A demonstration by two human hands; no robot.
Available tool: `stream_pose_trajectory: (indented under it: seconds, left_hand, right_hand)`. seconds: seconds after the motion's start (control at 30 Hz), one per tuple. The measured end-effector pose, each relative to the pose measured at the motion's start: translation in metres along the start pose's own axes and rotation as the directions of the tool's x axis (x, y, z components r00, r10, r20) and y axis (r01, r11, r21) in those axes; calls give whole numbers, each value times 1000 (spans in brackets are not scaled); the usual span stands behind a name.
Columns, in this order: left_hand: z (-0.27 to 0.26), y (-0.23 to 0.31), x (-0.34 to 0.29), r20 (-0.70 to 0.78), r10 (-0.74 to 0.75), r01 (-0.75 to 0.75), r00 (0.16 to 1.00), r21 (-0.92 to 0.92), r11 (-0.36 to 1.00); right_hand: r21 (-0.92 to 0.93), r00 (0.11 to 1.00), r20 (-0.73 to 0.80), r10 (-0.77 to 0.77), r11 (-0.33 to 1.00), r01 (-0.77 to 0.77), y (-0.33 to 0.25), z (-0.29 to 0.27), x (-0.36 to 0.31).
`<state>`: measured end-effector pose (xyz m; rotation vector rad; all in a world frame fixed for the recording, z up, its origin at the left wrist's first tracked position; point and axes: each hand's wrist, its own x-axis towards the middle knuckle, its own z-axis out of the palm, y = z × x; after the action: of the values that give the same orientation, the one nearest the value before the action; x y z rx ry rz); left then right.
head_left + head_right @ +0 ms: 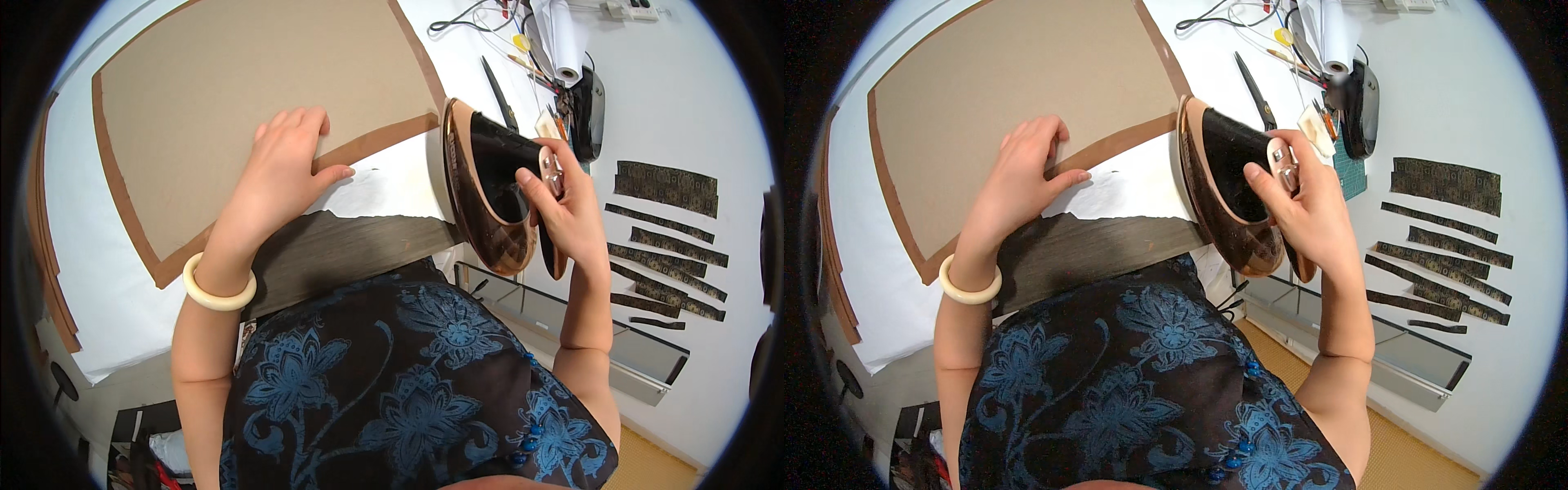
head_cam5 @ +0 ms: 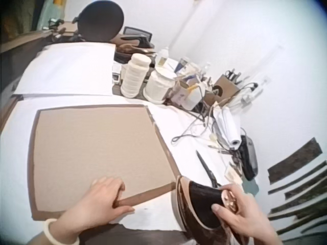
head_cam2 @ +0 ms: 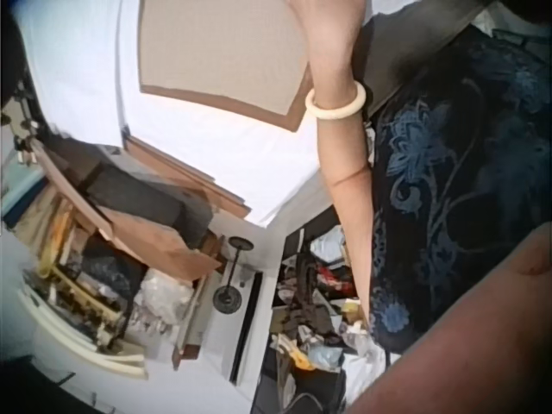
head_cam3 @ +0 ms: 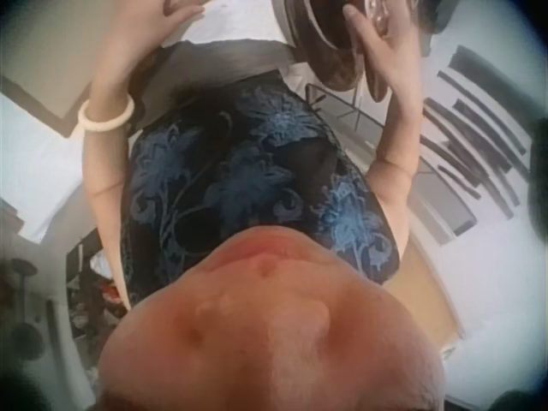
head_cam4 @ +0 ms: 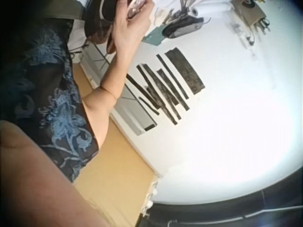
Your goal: The person uses a hot knife to trim and seal the edges of a brown leather piece, then uses an iron to press the edges flat. They repeat this process on different sections of the leather, flipping the piece over to work on both sides.
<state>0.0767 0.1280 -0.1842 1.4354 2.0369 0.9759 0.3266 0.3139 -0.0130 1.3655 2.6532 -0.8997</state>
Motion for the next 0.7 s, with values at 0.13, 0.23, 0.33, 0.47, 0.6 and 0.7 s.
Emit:
stream_pose_trajectory:
  seconds: [0.13,0.23,0.33,0.47,0.6,0.7]
  left_hand:
    - [12,1,-2,-116,94,-88,989,55,995]
    - [13,4,-1,-99,85,-76,992,94,993]
    - [13,2,0,-77,68,-60,995,107,992]
    - [14,1,1,-63,58,-52,996,98,994]
    - [13,0,1,-32,25,-23,999,78,997]
    - [14,0,-2,-72,56,-52,996,61,997]
  right_hand:
    - [-35,994,90,65,997,-62,-1,14,-5]
    - [-74,994,102,40,997,-33,-4,28,-1]
    - [-120,994,103,34,993,-21,-10,34,6]
    - [-187,997,62,-42,981,53,-11,39,18]
    - [-171,997,72,-8,985,20,-15,42,17]
    - [-217,997,57,-55,974,66,-13,42,22]
